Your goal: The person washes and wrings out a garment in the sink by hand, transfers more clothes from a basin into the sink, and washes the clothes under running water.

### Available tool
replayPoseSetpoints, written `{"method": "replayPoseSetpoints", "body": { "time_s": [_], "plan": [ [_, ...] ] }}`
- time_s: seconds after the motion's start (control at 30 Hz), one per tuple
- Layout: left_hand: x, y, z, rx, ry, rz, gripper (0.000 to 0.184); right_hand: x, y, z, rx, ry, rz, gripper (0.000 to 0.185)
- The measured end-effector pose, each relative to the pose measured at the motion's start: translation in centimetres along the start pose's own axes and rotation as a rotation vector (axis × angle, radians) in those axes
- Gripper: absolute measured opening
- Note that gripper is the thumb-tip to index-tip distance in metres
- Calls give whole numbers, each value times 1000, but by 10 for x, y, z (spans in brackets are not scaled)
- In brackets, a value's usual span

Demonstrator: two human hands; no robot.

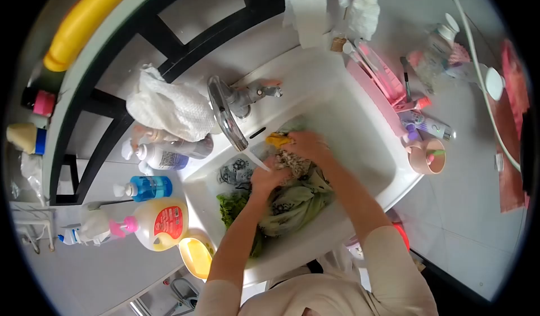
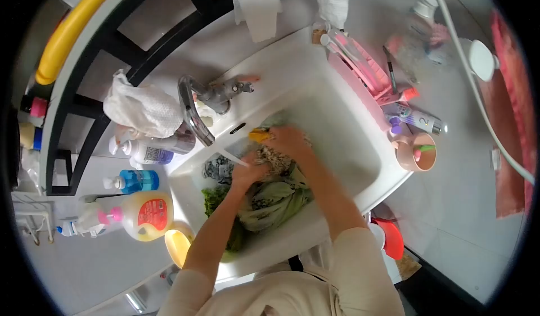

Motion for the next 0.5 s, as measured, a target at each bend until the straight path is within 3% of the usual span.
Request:
{"method": "replayPoseSetpoints", "body": {
  "time_s": [0.03, 0.07, 0.17, 0.2, 0.3, 0.37, 0.43, 0.5],
  "plan": [
    [-9, 11, -9, -31, 204, -70, 45, 7, 8, -9, 39, -48, 33, 47],
    [-13, 23, -15, -184, 635, 70, 56, 15, 15, -18, 74, -97, 65, 51],
    [12, 70, -28, -234, 883, -101, 65, 16, 23, -46, 85, -150, 104, 59],
    [-16, 58, -15, -274, 722, -168, 76, 16, 25, -54, 79, -151, 112, 61],
    [26, 80, -13, 84, -490, 36, 88, 30, 18, -34, 582, 28, 140, 61],
    [32, 71, 2, -6, -599, 39, 86, 17, 17, 9, 494, 71, 200, 54],
    [16, 53, 30, -20, -662, 100, 81, -4, 35, 35, 430, 136, 107, 47],
    [6, 44, 49, -51, -684, 131, 77, -21, 65, 41, 400, 210, -147, 38]
  ]
}}
Point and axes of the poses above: each hand's wrist, its own y-axis away from the middle knuckle, its own z-axis out of the palm, x = y × z, the point moved 3 cm from there along -y, towards the middle knuckle, and after that the axes turned 14 degrees about -x, right-handed, at the moved point
